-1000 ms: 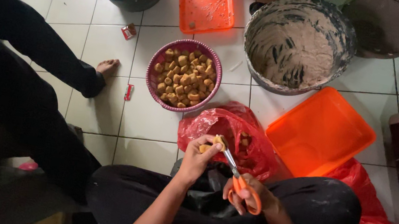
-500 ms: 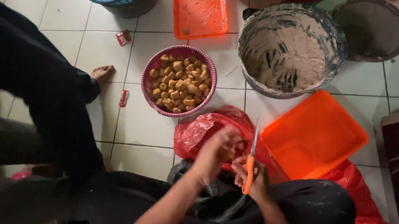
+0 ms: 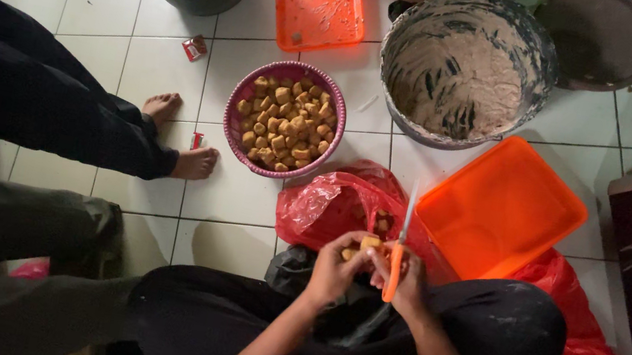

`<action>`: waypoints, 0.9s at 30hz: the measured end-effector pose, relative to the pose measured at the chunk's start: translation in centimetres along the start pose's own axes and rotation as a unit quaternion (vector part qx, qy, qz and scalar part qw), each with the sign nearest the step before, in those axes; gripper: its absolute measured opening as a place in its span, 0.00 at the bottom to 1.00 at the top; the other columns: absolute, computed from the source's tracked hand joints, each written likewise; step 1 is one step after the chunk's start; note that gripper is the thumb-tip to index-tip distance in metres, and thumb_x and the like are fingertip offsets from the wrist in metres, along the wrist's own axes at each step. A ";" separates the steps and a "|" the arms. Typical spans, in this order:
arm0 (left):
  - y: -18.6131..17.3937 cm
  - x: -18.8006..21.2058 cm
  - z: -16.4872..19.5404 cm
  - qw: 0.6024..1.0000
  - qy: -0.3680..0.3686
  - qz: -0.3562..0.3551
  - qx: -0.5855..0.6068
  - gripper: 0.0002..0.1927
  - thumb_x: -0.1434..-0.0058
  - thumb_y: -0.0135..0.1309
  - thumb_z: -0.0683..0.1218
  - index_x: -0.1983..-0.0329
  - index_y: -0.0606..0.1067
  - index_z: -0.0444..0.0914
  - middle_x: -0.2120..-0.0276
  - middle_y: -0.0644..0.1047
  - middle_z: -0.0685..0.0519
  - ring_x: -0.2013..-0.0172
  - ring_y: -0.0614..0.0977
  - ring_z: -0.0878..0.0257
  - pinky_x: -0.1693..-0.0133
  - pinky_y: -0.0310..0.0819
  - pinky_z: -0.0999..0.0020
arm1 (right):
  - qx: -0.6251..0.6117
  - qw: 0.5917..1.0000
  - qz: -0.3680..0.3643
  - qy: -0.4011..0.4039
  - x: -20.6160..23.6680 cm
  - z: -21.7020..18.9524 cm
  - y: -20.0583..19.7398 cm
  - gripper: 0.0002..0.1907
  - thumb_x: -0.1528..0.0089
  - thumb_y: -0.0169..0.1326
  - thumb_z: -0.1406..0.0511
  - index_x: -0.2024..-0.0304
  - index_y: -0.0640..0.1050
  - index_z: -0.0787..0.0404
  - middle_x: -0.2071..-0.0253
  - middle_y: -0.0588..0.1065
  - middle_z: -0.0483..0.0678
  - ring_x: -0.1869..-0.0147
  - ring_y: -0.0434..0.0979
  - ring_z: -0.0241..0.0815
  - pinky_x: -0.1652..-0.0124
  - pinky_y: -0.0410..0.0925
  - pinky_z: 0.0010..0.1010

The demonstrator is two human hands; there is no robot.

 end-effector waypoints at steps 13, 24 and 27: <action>-5.9 -2.3 5.3 0.974 -0.032 0.134 0.179 0.16 0.29 0.47 0.53 0.50 0.78 0.40 0.61 0.81 0.62 0.74 0.69 0.74 0.70 0.63 0.79 | -0.185 0.848 -0.483 0.117 6.3 -3.5 6.1 0.49 0.46 0.59 0.33 0.48 0.73 0.71 0.71 0.77 0.49 0.69 0.77 0.39 0.68 0.67 0.26; -2.3 0.5 2.6 0.997 -0.026 0.073 0.013 0.10 0.31 0.56 0.45 0.51 0.79 0.36 0.64 0.80 0.58 0.71 0.75 0.74 0.70 0.72 0.78 | -0.175 0.891 -0.410 0.086 4.7 -3.1 5.0 0.39 0.43 0.58 0.39 0.56 0.76 0.70 0.77 0.78 0.50 0.77 0.76 0.36 0.75 0.66 0.25; -2.6 -0.1 2.2 0.996 -0.016 0.089 0.019 0.11 0.33 0.56 0.46 0.52 0.79 0.36 0.64 0.80 0.56 0.72 0.75 0.70 0.69 0.71 0.75 | -0.144 0.921 -0.357 0.065 3.7 -1.3 4.8 0.32 0.40 0.58 0.46 0.59 0.76 0.72 0.82 0.74 0.51 0.82 0.72 0.38 0.80 0.63 0.26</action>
Point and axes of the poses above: each hand's wrist, its own x-axis away from the middle knuckle, its own y-axis out of the palm, z = x × y, the point moved 8 cm from there along -x, towards the middle knuckle
